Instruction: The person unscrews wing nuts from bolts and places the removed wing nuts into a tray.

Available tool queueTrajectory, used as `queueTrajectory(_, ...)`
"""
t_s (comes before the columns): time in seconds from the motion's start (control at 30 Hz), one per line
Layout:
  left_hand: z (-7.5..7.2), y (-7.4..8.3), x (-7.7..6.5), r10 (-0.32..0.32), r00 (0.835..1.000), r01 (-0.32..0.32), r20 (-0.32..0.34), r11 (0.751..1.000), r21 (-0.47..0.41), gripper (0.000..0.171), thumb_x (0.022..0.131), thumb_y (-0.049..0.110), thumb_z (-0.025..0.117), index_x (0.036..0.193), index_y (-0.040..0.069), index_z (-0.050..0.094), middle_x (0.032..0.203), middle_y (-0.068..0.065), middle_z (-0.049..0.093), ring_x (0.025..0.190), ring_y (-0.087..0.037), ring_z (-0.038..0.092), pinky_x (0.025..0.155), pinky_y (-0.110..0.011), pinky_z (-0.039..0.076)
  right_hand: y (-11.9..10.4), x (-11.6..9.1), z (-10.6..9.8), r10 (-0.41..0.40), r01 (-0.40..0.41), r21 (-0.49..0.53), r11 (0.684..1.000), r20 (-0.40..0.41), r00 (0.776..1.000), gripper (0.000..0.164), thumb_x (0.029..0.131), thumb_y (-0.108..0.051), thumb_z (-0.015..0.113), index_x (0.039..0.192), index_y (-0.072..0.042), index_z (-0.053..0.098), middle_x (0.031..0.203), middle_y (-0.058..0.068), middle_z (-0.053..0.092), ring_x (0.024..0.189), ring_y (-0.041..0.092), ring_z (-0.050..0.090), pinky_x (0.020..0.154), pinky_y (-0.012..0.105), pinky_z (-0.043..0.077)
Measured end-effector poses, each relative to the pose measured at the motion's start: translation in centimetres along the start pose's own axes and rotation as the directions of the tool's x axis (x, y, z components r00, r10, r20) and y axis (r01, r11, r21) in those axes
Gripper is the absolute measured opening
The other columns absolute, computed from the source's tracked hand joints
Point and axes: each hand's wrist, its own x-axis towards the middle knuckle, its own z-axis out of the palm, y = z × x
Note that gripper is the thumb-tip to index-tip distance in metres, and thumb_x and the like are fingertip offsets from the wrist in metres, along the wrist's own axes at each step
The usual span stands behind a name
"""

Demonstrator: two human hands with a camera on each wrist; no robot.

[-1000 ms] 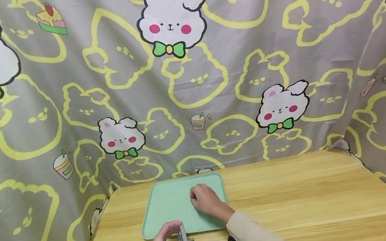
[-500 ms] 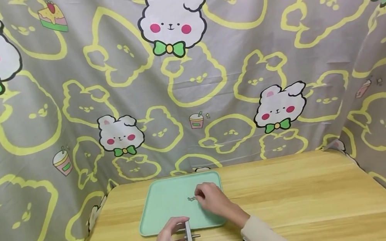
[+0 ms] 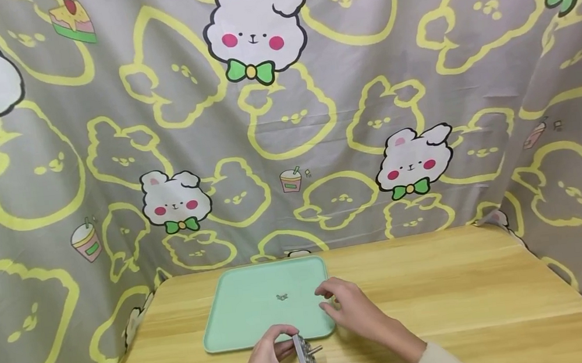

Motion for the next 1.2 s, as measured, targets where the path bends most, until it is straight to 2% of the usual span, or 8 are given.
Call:
queueTrajectory(0.13, 0.5, -0.3, 0.2, -0.023, 1.0, 0.023, -0.002, 0.997, -0.078, 0.063, 0.072, -0.013, 0.083, 0.126, -0.011, 0.051, 0.133, -0.033, 0.051, 0.123, -0.047, 0.059, 0.099, -0.035, 0.054, 0.8, -1.4, -1.2, 0.045, -0.045, 0.037, 0.998, -0.001, 0.999, 0.022, 0.093, 0.001, 0.073, 0.114, -0.005, 0.07, 0.111, 0.012, 0.07, 0.1, 0.03, 0.068, 0.081, 0.04, 0.062)
queueTrajectory(0.43, 2.1, -0.1, 0.5, -0.14, 0.989, 0.145, 0.04, 0.963, -0.226, 0.062, 0.071, -0.023, 0.076, 0.126, -0.01, 0.051, 0.133, -0.033, 0.055, 0.126, -0.047, 0.057, 0.099, -0.032, 0.054, 2.5, -4.9, -4.2, 0.097, -0.093, 0.101, 0.99, -0.027, 0.995, 0.024, 0.093, 0.002, 0.073, 0.115, -0.004, 0.069, 0.11, 0.012, 0.07, 0.097, 0.031, 0.069, 0.077, 0.028, 0.062)
queueTrajectory(0.57, 2.7, -0.1, 1.0, -0.162, 0.987, 0.163, 0.017, 0.977, -0.138, 0.062, 0.068, -0.022, 0.077, 0.124, -0.008, 0.055, 0.125, -0.023, 0.063, 0.123, -0.045, 0.06, 0.098, -0.035, 0.055, 3.3, -5.8, -5.5, 0.096, -0.091, 0.081, 0.993, -0.059, 0.994, 0.024, 0.091, 0.004, 0.074, 0.113, -0.003, 0.069, 0.108, 0.011, 0.071, 0.094, 0.028, 0.07, 0.074, 0.027, 0.062)
queueTrajectory(0.7, 2.9, -0.2, 1.2, -0.146, 0.989, 0.145, 0.006, 0.987, 0.067, 0.058, 0.068, -0.014, 0.083, 0.121, -0.002, 0.06, 0.119, -0.01, 0.066, 0.118, -0.033, 0.065, 0.098, -0.038, 0.056, 4.1, -6.4, -6.3, 0.091, -0.088, 0.057, 0.995, -0.064, 0.994, 0.024, 0.091, 0.003, 0.074, 0.113, -0.002, 0.069, 0.108, 0.012, 0.071, 0.094, 0.027, 0.07, 0.072, 0.028, 0.062)
queueTrajectory(0.77, 3.0, -0.2, 1.3, -0.108, 0.994, 0.102, 0.018, 0.971, 0.216, 0.057, 0.068, -0.006, 0.087, 0.12, 0.002, 0.063, 0.116, -0.004, 0.066, 0.114, -0.026, 0.064, 0.1, -0.038, 0.055, 4.4, -6.9, -6.8, 0.094, -0.091, 0.045, 0.995, -0.068, 0.993, 0.025, 0.09, 0.004, 0.074, 0.114, -0.001, 0.068, 0.108, 0.012, 0.071, 0.094, 0.028, 0.07, 0.072, 0.028, 0.062)
queueTrajectory(0.87, 3.3, 0.0, 1.4, -0.046, 0.999, 0.03, 0.029, 0.916, 0.4, 0.059, 0.064, 0.004, 0.091, 0.118, 0.007, 0.067, 0.113, 0.005, 0.066, 0.109, -0.018, 0.062, 0.1, -0.036, 0.053, 4.8, -7.6, -7.3, 0.1, -0.099, 0.015, 0.995, -0.098, 0.99, 0.029, 0.087, 0.006, 0.076, 0.114, -0.002, 0.069, 0.109, 0.01, 0.071, 0.094, 0.029, 0.069, 0.072, 0.028, 0.062)
queueTrajectory(0.93, 3.3, 0.0, 1.5, -0.02, 0.999, 0.002, 0.037, 0.899, 0.439, 0.061, 0.061, 0.005, 0.092, 0.117, 0.008, 0.068, 0.112, 0.008, 0.066, 0.108, -0.015, 0.061, 0.101, -0.037, 0.052, 5.0, -8.0, -7.7, 0.096, -0.098, -0.013, 0.995, -0.121, 0.988, 0.031, 0.085, 0.007, 0.078, 0.114, -0.004, 0.07, 0.109, 0.009, 0.071, 0.094, 0.029, 0.069, 0.072, 0.029, 0.063)
queueTrajectory(1.2, 2.5, -0.6, 1.0, -0.008, 0.999, -0.009, 0.036, 0.897, 0.442, 0.064, 0.058, -0.001, 0.093, 0.116, 0.009, 0.069, 0.101, 0.009, 0.066, 0.093, -0.008, 0.06, 0.089, -0.032, 0.054, 5.5, -9.2, -9.1, 0.087, -0.107, -0.132, 0.986, -0.147, 0.985, 0.036, 0.084, 0.003, 0.081, 0.117, -0.008, 0.07, 0.112, 0.004, 0.071, 0.099, 0.025, 0.069, 0.074, 0.035, 0.063)
